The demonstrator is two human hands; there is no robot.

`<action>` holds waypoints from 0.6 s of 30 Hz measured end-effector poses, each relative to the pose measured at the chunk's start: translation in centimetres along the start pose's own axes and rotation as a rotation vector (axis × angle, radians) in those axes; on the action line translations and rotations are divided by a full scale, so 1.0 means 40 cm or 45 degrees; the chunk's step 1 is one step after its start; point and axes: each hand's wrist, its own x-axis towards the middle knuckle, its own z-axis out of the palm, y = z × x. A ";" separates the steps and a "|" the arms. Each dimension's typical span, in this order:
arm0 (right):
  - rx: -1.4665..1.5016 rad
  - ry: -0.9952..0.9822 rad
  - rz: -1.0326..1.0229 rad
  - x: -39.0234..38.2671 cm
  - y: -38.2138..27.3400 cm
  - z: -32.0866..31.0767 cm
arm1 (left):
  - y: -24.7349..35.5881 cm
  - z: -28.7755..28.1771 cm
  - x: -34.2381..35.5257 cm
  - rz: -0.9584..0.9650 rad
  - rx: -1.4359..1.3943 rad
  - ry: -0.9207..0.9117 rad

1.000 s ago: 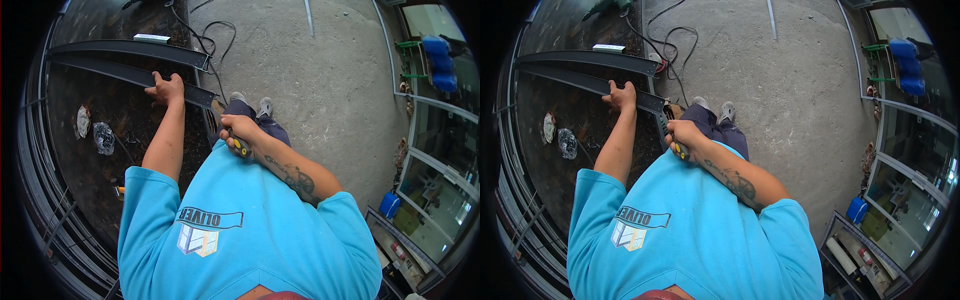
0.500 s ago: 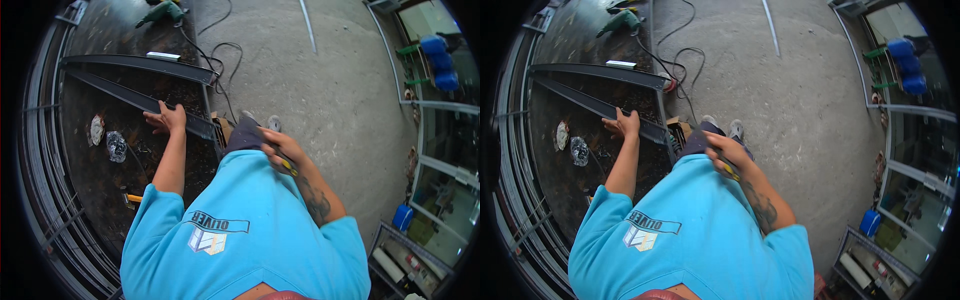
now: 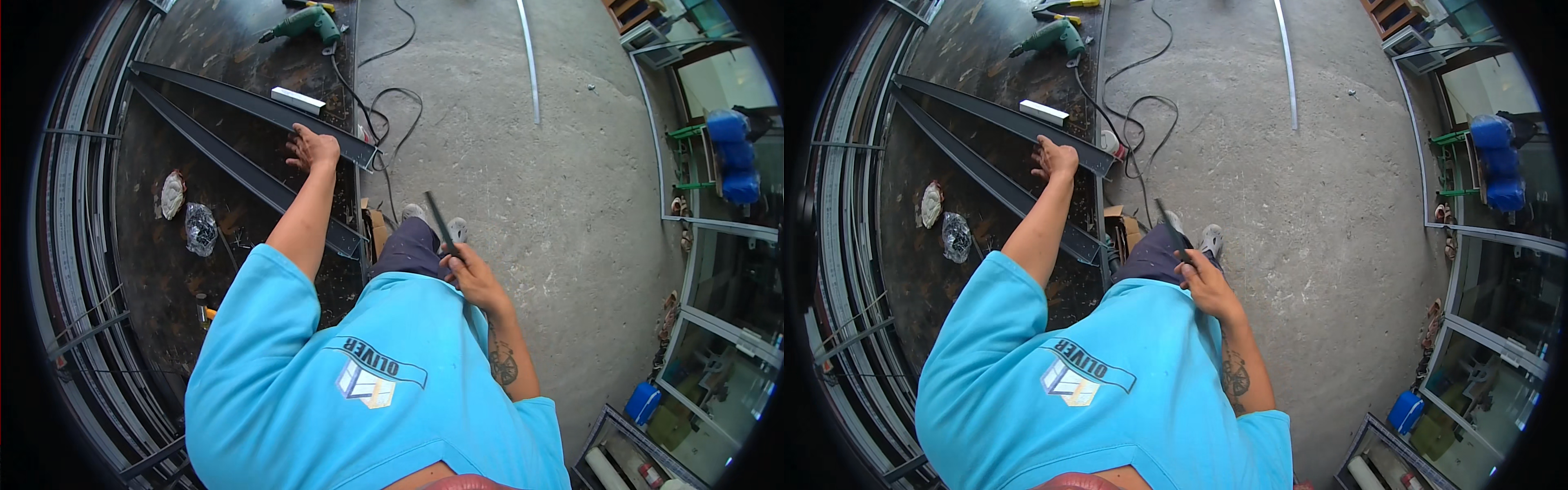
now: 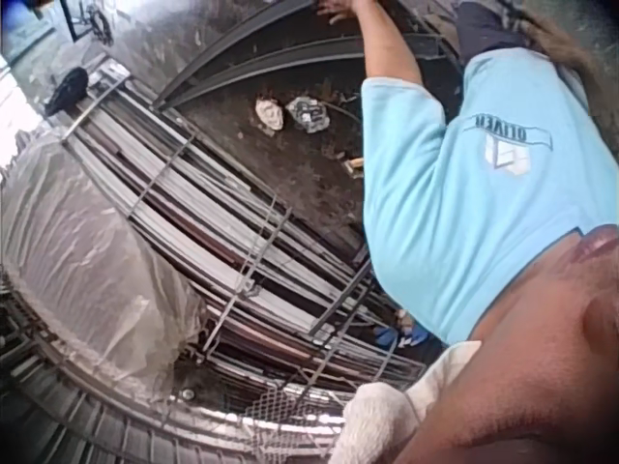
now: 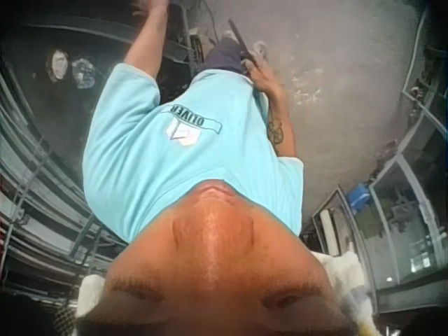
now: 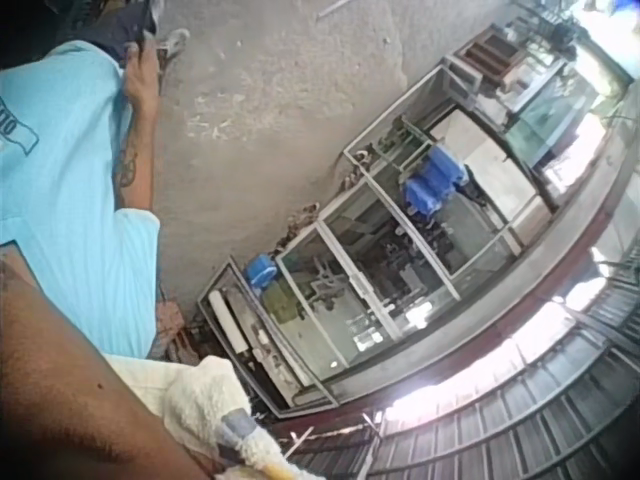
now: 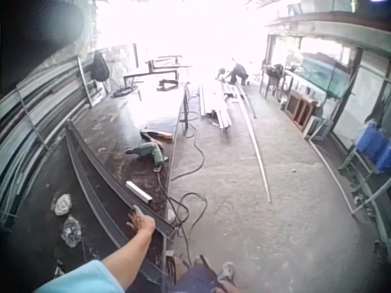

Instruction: Drilling holes into metal channels and cutting them to size on a workshop table.

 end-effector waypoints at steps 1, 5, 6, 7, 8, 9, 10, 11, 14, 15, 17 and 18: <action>0.005 -0.005 0.014 0.009 0.009 0.007 | -0.003 -0.016 -0.030 -0.032 0.019 -0.032; -0.266 0.081 0.078 0.080 0.015 0.030 | -0.008 -0.058 -0.106 0.057 0.119 0.150; -0.311 0.024 0.096 0.105 0.024 0.028 | -0.028 -0.037 -0.066 0.127 0.086 0.286; -0.362 -0.042 0.114 0.128 0.037 0.031 | -0.029 -0.038 -0.054 0.098 0.099 0.287; -0.367 -0.055 0.150 0.151 0.047 0.035 | -0.001 -0.047 -0.049 0.153 0.173 0.223; -0.376 -0.074 0.158 0.169 0.056 0.041 | 0.024 -0.057 -0.051 0.207 0.246 0.157; -0.398 -0.028 0.121 0.185 0.054 0.049 | 0.044 -0.072 -0.069 0.216 0.385 0.065; -0.420 0.018 0.084 0.201 0.052 0.053 | 0.035 -0.060 -0.069 0.195 0.387 0.062; -0.362 -0.116 0.133 0.250 0.009 0.063 | 0.005 -0.027 -0.067 0.287 0.378 0.059; -0.370 -0.137 0.146 0.263 -0.002 0.057 | 0.003 -0.017 -0.064 0.264 0.384 0.051; -0.538 -0.157 0.089 0.280 -0.023 0.043 | 0.008 -0.013 -0.061 0.326 0.364 0.114; -0.539 -0.130 0.039 0.289 -0.032 0.054 | 0.007 -0.014 -0.060 0.344 0.401 0.124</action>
